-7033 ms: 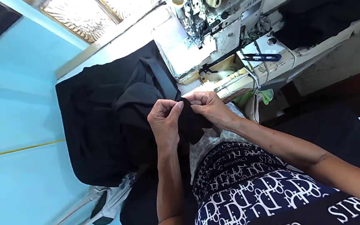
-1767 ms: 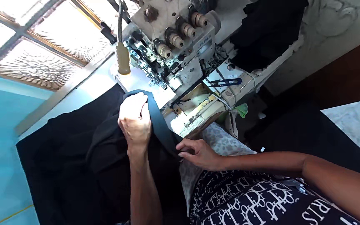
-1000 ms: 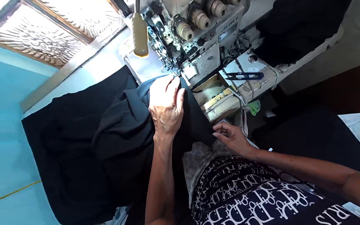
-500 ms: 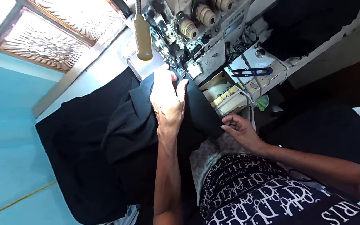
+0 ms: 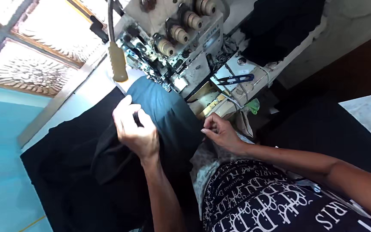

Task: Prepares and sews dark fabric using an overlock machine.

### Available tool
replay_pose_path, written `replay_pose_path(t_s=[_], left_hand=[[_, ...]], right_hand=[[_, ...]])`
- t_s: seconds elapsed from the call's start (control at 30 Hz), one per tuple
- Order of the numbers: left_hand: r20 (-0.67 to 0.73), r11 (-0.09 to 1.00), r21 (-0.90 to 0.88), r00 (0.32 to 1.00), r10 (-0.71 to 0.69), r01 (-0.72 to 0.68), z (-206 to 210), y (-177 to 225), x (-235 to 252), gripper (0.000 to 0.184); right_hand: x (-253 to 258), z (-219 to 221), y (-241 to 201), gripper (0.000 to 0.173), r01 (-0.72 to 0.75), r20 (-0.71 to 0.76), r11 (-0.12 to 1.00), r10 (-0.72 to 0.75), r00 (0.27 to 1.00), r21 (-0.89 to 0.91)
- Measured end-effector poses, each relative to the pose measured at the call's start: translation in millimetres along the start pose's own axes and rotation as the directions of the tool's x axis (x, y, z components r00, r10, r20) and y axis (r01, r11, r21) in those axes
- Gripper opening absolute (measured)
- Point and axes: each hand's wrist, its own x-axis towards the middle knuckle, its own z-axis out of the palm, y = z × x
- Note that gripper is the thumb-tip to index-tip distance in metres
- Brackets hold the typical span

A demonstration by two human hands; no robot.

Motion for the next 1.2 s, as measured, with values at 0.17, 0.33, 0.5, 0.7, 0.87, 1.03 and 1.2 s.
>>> replay_pose_path(t_s=[0.17,0.33,0.5,0.7,0.87,1.03,1.2], left_hand=[[0.160,0.962,0.244,0.974,-0.161,0.119,-21.3,9.4,-85.0,0.048],[0.106,0.950,0.189,0.957,-0.271,0.248,-40.8,6.3,-99.8,0.022],[-0.077,0.936,0.160,0.949,-0.306,0.315,-70.7,4.1,-62.6,0.028],[0.120,0.919,0.279,0.939,-0.321,0.278,-10.7,-28.3,-78.6,0.026],[0.099,0.935,0.224,0.948,-0.302,0.274,-9.4,-31.4,-84.6,0.026],[0.081,0.931,0.206,0.943,-0.322,0.300,-8.0,-33.1,-85.9,0.028],[0.076,0.930,0.173,0.937,-0.342,0.325,-6.7,-31.8,-86.2,0.029]], right_hand=[[3.9,-6.1,-0.8,0.009,-0.054,0.001,0.999,0.054,0.999,-0.004],[4.1,-5.9,-3.4,0.007,-0.070,0.034,0.998,0.069,0.997,0.001],[5.4,-7.2,-13.2,0.007,-0.028,0.047,0.999,0.029,0.998,-0.029],[18.4,-7.7,-15.4,0.013,-0.088,0.158,0.970,0.126,0.979,-0.227],[33.0,-35.4,-37.9,0.020,-0.066,0.219,0.944,0.143,0.965,-0.325],[52.7,-95.9,-42.6,0.015,0.207,0.070,0.684,-0.222,0.972,-0.699],[101.8,-150.8,-50.5,0.020,0.030,-0.053,0.373,-0.210,0.976,-0.927]])
